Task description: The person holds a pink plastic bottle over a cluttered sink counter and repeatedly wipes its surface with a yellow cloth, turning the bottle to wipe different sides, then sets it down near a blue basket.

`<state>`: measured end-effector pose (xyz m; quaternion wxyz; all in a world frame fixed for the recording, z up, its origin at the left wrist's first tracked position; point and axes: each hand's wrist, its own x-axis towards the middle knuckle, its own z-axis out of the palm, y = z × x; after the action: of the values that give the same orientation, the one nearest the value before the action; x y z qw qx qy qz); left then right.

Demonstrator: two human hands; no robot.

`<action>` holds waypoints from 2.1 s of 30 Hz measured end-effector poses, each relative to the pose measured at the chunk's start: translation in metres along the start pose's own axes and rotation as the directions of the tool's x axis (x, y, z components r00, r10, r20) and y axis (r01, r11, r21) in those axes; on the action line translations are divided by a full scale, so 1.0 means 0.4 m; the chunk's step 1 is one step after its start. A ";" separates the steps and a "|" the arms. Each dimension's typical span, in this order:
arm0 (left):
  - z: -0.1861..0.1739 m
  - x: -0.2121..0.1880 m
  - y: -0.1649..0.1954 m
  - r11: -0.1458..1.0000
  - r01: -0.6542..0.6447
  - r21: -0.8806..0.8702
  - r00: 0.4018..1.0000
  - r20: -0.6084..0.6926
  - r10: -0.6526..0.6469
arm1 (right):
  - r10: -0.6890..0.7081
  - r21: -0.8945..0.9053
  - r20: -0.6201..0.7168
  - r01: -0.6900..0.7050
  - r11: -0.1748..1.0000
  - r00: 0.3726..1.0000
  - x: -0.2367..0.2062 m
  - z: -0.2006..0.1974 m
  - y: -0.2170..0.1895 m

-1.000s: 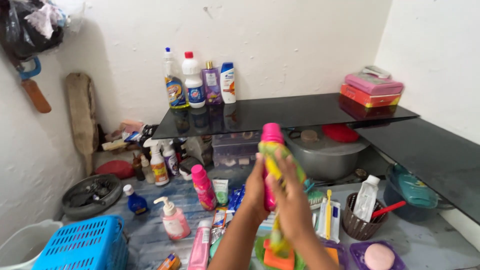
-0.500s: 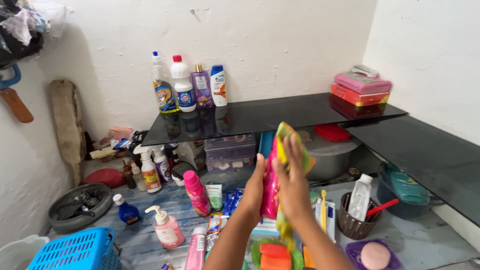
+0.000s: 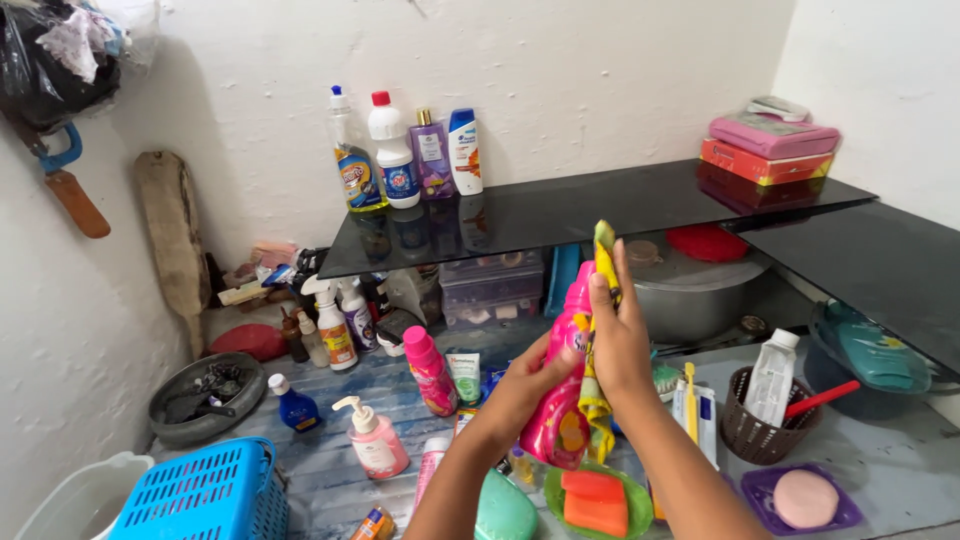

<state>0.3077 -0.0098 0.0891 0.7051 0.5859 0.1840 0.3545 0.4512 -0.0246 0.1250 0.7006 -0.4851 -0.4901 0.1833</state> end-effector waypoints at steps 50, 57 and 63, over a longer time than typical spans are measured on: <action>-0.330 -0.020 -0.131 0.391 0.235 0.890 0.972 -0.213 -0.101 | 0.078 -0.774 0.633 0.632 0.032 0.770 -0.159 0.250 0.097; -0.330 -0.023 -0.128 0.382 0.302 0.873 0.953 -0.271 -0.134 | -0.050 -0.663 0.744 0.746 0.070 0.666 -0.157 0.231 0.116; -0.342 -0.012 -0.160 0.420 0.271 0.866 0.962 -0.233 -0.142 | 0.147 -0.790 0.596 0.610 -0.069 0.789 -0.160 0.269 0.151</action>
<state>0.2304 0.0782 -0.0064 0.3177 0.8176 0.4560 0.1509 0.3423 0.0102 0.0457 -0.0008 -0.6609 -0.7140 -0.2309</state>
